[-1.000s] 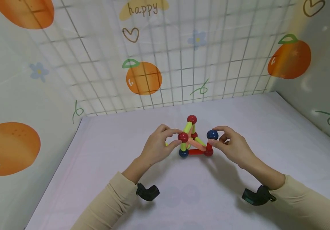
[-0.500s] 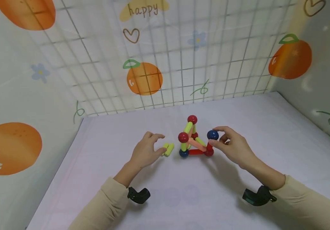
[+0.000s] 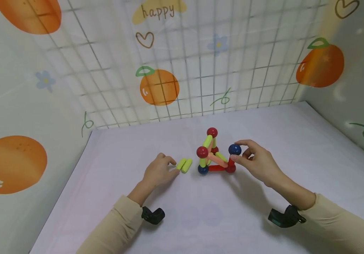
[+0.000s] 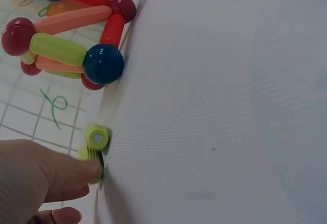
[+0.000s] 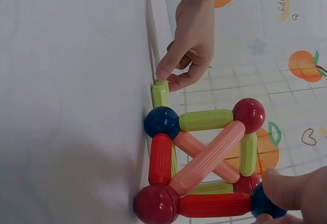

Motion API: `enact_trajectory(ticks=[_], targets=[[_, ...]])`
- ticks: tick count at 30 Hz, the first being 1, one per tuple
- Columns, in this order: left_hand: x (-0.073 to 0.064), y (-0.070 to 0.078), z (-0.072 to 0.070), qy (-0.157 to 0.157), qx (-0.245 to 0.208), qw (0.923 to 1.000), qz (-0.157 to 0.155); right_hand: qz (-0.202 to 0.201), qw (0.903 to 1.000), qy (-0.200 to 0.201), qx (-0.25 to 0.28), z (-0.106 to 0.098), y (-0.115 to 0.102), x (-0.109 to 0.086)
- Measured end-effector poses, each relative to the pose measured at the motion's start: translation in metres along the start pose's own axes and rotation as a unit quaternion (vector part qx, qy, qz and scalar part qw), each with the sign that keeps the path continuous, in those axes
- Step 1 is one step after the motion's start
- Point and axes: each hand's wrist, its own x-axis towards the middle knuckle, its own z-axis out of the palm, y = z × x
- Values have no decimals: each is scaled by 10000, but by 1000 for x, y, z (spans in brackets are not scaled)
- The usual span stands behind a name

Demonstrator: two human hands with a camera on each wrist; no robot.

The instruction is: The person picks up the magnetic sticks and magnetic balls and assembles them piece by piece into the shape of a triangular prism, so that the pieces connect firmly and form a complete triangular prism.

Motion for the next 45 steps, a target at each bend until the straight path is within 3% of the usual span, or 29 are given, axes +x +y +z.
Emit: enact_trajectory(ticks=[6,15,21,28,34,41,45], targets=[[5,-1,3,170,-19,9998,-61,-7,10000,-14,-1,0,-1,0],[10,2,6,94,32,9999,-135,42,10000,-23,-9,1,1,0],[7,2,-2,332,-205,9990,-206,23,10000,-45,-11,0,0,0],[1,19,-28,920,-984,9904,310,47,10000,-47,-28,1,1,0],[-2,47,-45,1038,-1804,9753,735,44,10000,-41,-3,0,2,0],[-4,81,-48,968,-2250,9599,1364,74,9999,-58,55,0,2,-1],[-1,97,-44,850,-2187,9570,1704,47,10000,-36,78,0,1,-1]])
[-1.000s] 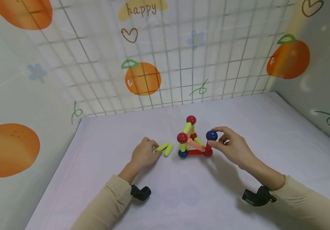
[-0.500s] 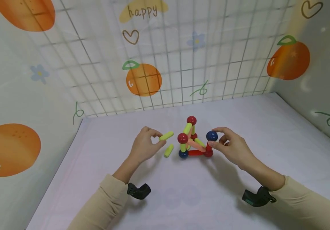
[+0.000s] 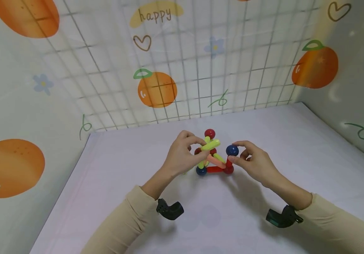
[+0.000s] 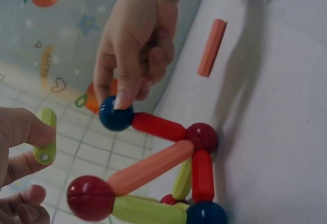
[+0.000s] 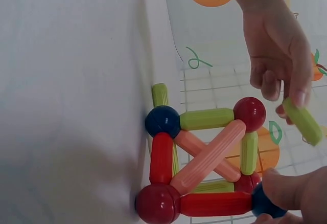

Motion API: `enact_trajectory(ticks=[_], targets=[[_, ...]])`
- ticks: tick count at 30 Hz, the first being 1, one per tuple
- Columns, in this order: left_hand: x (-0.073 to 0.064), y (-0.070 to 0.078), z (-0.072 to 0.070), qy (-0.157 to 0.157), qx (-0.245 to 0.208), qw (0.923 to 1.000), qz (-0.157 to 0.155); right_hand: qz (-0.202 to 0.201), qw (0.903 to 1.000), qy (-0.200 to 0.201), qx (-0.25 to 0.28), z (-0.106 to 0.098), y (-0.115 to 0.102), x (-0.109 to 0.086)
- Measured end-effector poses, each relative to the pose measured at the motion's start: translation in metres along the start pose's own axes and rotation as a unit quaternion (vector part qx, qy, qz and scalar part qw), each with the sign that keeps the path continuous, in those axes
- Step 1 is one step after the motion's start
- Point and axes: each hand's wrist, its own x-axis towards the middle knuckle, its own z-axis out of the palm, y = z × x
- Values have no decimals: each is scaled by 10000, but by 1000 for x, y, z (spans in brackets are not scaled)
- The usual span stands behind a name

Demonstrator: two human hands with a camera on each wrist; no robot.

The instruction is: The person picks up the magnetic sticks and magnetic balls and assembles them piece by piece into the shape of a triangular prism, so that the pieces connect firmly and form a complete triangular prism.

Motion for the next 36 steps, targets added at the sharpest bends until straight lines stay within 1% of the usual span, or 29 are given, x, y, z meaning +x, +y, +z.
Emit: enact_trajectory(ticks=[4,7,9,14,22,28,33,36], targets=[[4,3,9,-97,362,9988,331,-4,10000,-4,-13,0,-1,0],[5,2,12,-95,679,9966,465,-20,10000,-27,-26,0,-1,0],[5,1,13,-83,847,9952,488,-34,10000,-26,-44,0,-1,0],[6,-1,13,-87,1137,9926,426,-50,10000,-7,-74,-1,0,0],[7,-4,17,-226,1337,9903,317,16,10000,-58,-61,-2,1,0],[7,-4,17,-249,1330,9898,440,76,9999,-52,-56,-3,1,-1],[7,-4,16,-181,1253,9908,479,101,9999,-45,-70,-4,3,-2],[8,-4,18,-182,1317,9897,522,91,9999,-32,-87,-4,4,-2]])
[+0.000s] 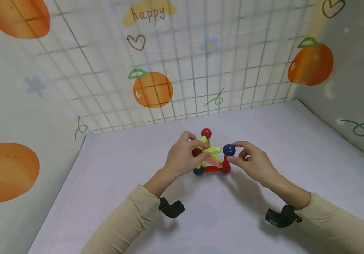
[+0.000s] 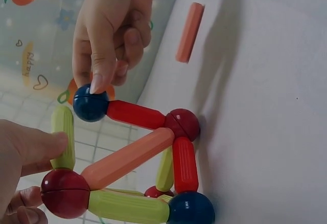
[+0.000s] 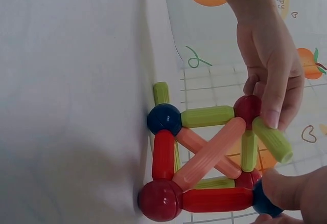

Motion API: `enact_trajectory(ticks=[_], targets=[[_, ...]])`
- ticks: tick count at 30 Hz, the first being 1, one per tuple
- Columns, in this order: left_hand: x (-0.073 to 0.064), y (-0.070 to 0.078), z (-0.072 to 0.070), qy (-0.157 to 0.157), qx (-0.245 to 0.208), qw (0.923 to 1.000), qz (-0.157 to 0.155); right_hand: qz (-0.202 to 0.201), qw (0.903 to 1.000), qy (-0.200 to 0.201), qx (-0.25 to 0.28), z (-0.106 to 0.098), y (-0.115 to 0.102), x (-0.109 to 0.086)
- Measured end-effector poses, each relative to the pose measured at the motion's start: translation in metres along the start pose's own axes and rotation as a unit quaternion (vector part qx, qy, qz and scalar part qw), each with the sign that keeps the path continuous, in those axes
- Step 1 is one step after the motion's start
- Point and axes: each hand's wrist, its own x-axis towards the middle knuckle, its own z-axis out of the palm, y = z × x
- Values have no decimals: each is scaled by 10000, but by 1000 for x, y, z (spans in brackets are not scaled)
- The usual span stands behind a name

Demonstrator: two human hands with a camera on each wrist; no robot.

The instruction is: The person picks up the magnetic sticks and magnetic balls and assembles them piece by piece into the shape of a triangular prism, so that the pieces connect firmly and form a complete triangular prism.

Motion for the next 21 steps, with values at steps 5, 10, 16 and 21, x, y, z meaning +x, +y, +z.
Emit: enact_trajectory(ticks=[5,10,16,21], targets=[[2,1,3,-51,215,9998,13,-21,10000,1,-15,0,1,0],[2,2,5,7,404,9992,-20,-53,10000,15,-38,1,1,1],[2,4,6,29,486,9988,-32,-61,10000,-25,-15,2,2,0],[2,5,6,59,515,9987,-7,-81,10000,-8,-26,4,3,1]])
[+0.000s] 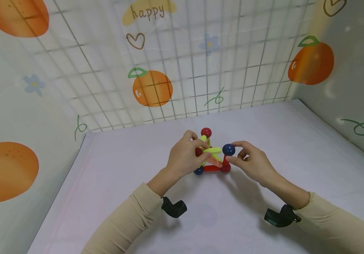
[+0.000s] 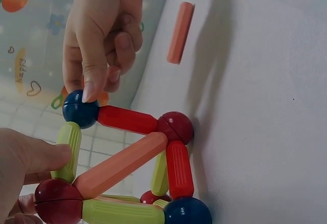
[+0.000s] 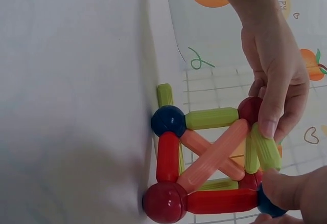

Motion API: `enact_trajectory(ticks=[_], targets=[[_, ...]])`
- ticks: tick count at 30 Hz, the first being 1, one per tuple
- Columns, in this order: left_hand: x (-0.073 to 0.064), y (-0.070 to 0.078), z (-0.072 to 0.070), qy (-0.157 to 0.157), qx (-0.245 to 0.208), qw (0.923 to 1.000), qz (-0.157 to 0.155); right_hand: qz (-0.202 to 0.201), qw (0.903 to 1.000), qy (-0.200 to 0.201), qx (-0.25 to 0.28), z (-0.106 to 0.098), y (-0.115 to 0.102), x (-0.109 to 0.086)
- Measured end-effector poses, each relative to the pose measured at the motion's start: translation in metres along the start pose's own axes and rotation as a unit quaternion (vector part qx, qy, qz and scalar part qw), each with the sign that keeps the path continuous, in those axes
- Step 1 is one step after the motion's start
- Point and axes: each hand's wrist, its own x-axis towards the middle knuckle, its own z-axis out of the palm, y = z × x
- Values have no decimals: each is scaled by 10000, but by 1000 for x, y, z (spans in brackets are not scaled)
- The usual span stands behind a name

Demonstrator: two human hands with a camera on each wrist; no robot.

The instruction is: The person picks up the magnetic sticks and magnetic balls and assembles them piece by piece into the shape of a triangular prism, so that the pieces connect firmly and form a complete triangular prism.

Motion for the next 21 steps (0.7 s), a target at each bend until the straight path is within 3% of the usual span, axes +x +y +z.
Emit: enact_trajectory(ticks=[13,21], targets=[[0,1,-1,-105,33,9999,58,-15,10000,-16,1,3,-3,1],[-6,-1,-3,18,16,10000,41,54,9999,-104,-10,3,-3,1]])
